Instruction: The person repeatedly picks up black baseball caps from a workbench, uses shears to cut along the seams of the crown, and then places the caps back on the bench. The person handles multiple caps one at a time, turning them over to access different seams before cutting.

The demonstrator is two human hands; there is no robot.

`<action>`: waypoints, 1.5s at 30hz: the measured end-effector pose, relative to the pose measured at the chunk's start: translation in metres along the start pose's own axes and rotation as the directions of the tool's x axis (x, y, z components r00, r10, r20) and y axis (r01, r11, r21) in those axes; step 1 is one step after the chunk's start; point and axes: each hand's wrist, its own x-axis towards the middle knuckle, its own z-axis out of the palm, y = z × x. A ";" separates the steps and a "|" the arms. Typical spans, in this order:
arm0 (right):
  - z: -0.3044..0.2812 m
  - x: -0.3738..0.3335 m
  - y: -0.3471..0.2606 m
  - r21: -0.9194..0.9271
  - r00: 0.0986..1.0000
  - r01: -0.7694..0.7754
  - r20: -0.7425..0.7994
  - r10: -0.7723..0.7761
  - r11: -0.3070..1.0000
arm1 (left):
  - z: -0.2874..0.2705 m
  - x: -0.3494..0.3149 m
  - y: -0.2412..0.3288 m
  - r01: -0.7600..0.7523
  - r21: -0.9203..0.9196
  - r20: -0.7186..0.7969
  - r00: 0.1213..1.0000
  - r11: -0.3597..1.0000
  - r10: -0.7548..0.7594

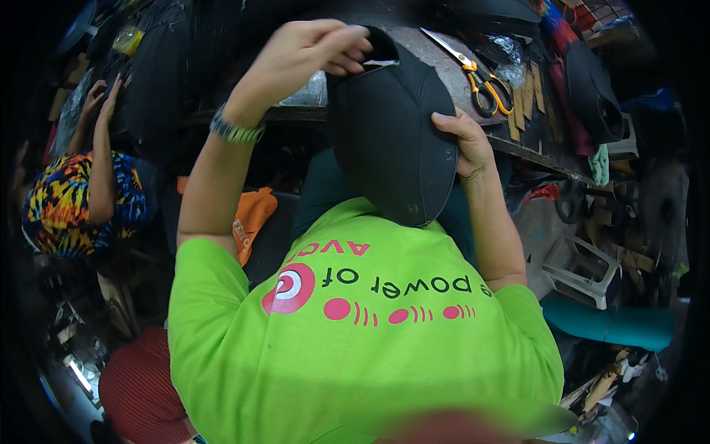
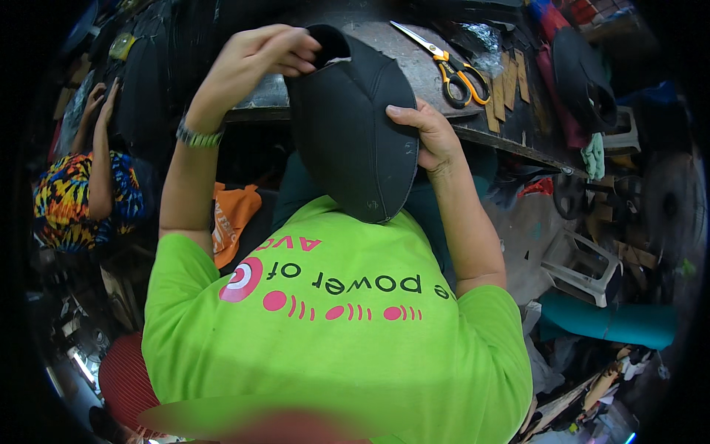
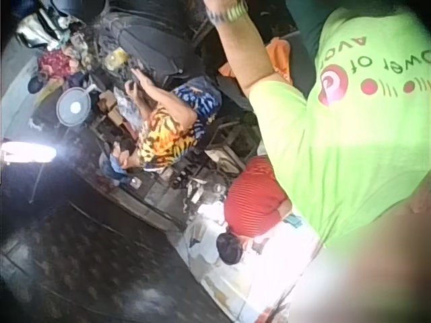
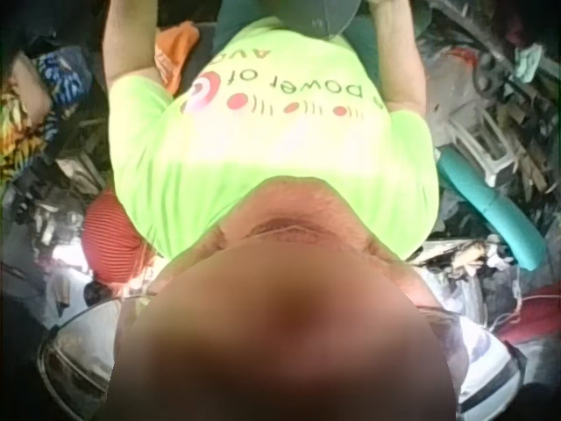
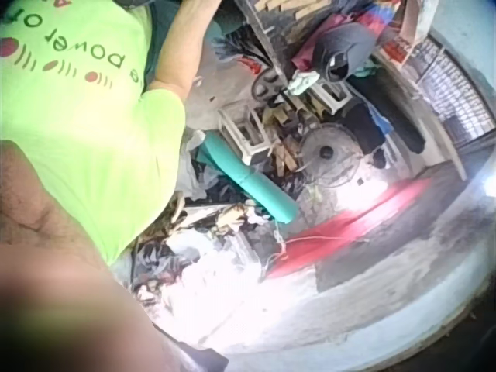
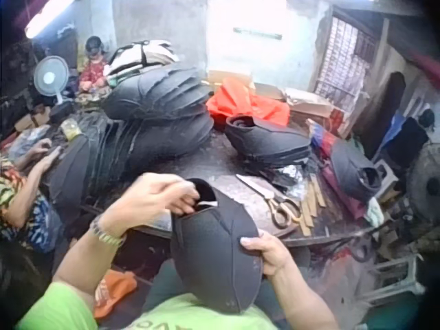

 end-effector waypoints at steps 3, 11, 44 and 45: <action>-0.017 -0.002 0.006 0.177 0.997 0.072 0.017 -0.076 0.982 | 0.003 -0.025 -0.020 -0.117 0.065 -0.344 0.930 0.991 0.132; -0.025 -0.001 0.023 0.344 0.987 0.096 0.089 -0.134 0.934 | 0.087 -0.078 -0.050 0.066 -0.882 -0.114 0.931 0.467 -0.347; 0.024 -0.150 -0.095 -0.399 0.468 0.772 -0.168 -0.868 0.494 | 0.102 -0.003 -0.009 -0.242 -0.500 -0.041 0.966 0.832 0.256; 0.019 -0.160 -0.099 -0.436 0.490 0.736 -0.184 -0.852 0.518 | 0.109 0.000 -0.010 -0.220 -0.552 -0.023 0.968 0.804 0.249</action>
